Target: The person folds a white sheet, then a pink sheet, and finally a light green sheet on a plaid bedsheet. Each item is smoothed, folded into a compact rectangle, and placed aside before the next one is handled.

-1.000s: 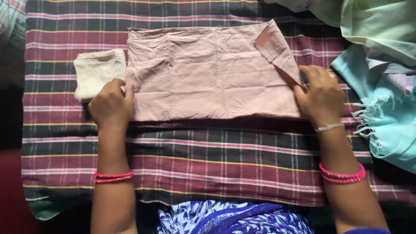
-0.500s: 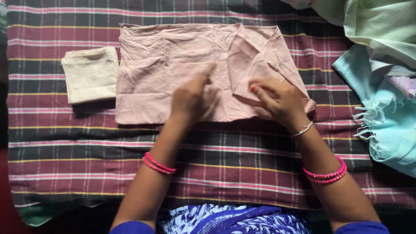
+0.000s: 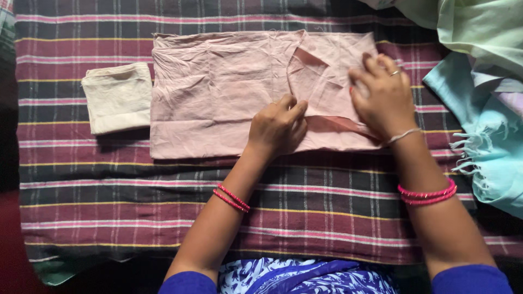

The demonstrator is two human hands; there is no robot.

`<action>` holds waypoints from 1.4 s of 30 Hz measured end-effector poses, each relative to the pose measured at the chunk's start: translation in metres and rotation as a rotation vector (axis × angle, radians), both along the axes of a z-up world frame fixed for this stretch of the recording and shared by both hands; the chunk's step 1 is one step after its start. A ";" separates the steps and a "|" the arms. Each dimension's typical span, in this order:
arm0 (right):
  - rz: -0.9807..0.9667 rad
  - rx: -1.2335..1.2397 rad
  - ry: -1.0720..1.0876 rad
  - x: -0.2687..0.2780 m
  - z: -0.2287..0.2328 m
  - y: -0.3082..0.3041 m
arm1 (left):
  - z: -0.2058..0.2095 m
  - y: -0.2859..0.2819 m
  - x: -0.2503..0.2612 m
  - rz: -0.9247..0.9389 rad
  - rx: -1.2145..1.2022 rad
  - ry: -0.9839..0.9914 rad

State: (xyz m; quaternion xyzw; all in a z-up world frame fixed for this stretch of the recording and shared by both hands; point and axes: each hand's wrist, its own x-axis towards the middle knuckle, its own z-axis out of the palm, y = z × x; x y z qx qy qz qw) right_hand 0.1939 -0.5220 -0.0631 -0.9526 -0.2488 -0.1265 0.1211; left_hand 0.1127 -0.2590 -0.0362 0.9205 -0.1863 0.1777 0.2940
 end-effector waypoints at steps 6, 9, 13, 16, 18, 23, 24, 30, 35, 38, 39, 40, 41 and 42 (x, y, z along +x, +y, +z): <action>-0.128 -0.051 -0.046 0.036 -0.020 -0.047 | -0.006 0.001 -0.001 0.005 0.047 -0.033; -0.185 0.091 0.002 0.039 -0.028 -0.063 | -0.007 0.000 -0.002 0.027 0.052 -0.041; -0.179 0.166 -0.049 0.034 -0.041 -0.066 | -0.007 -0.004 0.003 0.127 0.028 0.066; -0.201 0.273 -0.032 0.028 -0.044 -0.070 | -0.007 -0.006 0.020 0.144 0.011 0.070; -0.184 0.361 -0.023 0.025 -0.037 -0.072 | -0.003 -0.011 0.033 0.152 0.015 0.034; 0.021 0.454 -0.031 -0.012 -0.022 -0.064 | 0.007 -0.035 0.065 0.157 -0.058 -0.019; 0.034 0.508 0.063 -0.019 -0.018 -0.065 | 0.008 -0.041 0.073 0.161 -0.069 -0.025; 0.035 0.634 0.404 -0.055 0.003 -0.089 | 0.002 -0.078 0.114 0.178 -0.065 -0.032; 0.011 0.541 0.480 -0.080 0.012 -0.107 | -0.013 -0.116 0.130 0.124 -0.084 -0.030; 0.038 0.535 0.425 -0.092 0.017 -0.110 | -0.027 -0.136 0.137 0.097 -0.077 0.001; 0.026 0.521 0.400 -0.094 0.019 -0.110 | -0.032 -0.140 0.139 0.085 -0.086 -0.008; 0.015 0.508 0.375 -0.097 0.021 -0.108 | -0.037 -0.144 0.141 0.074 -0.096 -0.017; 0.004 0.494 0.350 -0.099 0.022 -0.105 | -0.041 -0.146 0.142 0.038 -0.111 0.012; -0.061 0.489 0.364 -0.100 0.023 -0.102 | -0.044 -0.148 0.142 0.002 -0.125 0.041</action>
